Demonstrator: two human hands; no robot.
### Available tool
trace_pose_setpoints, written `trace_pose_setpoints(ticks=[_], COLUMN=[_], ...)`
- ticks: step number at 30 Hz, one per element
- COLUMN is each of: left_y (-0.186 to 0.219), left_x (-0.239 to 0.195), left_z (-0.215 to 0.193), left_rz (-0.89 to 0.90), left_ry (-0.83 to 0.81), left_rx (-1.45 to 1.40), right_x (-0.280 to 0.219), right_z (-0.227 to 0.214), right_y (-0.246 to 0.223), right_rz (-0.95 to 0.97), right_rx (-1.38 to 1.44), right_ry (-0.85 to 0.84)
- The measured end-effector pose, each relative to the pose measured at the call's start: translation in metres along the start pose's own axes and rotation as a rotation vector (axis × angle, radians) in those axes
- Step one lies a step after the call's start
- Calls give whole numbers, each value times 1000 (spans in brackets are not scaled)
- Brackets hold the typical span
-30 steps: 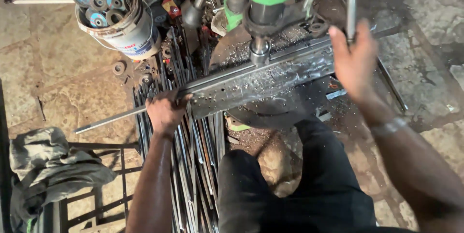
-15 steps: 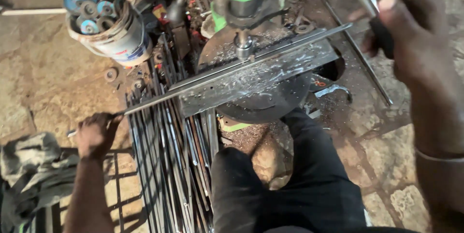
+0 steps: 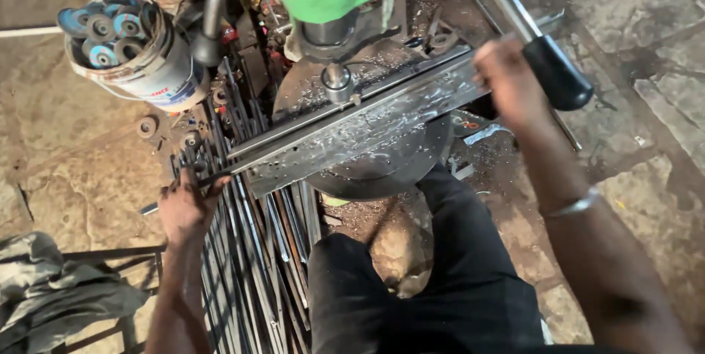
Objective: Positioning long metal L-brackets under a drill press and operating the machine to drill precise holes.
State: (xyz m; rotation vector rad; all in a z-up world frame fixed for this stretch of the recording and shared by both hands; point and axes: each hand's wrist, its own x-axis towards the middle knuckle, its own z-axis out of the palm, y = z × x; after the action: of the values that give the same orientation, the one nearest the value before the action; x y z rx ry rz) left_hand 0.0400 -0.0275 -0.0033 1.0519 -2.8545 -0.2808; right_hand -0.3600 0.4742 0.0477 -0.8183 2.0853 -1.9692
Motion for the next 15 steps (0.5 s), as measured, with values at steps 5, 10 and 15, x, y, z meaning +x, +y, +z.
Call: trace_pose_setpoints(ticks=[5, 10, 15], left_y=[50, 54, 44], left_x=[3, 7, 11], left_z=[-14, -8, 0], left_rz=[80, 214, -34], left_ry=[126, 266, -141], left_rx=[-48, 17, 118], right_x=[-7, 8, 20], right_z=[44, 53, 56], right_y=[25, 33, 45], right_rz=[-104, -384, -347], right_rx=[-897, -1112, -1106], right_ry=[148, 124, 166])
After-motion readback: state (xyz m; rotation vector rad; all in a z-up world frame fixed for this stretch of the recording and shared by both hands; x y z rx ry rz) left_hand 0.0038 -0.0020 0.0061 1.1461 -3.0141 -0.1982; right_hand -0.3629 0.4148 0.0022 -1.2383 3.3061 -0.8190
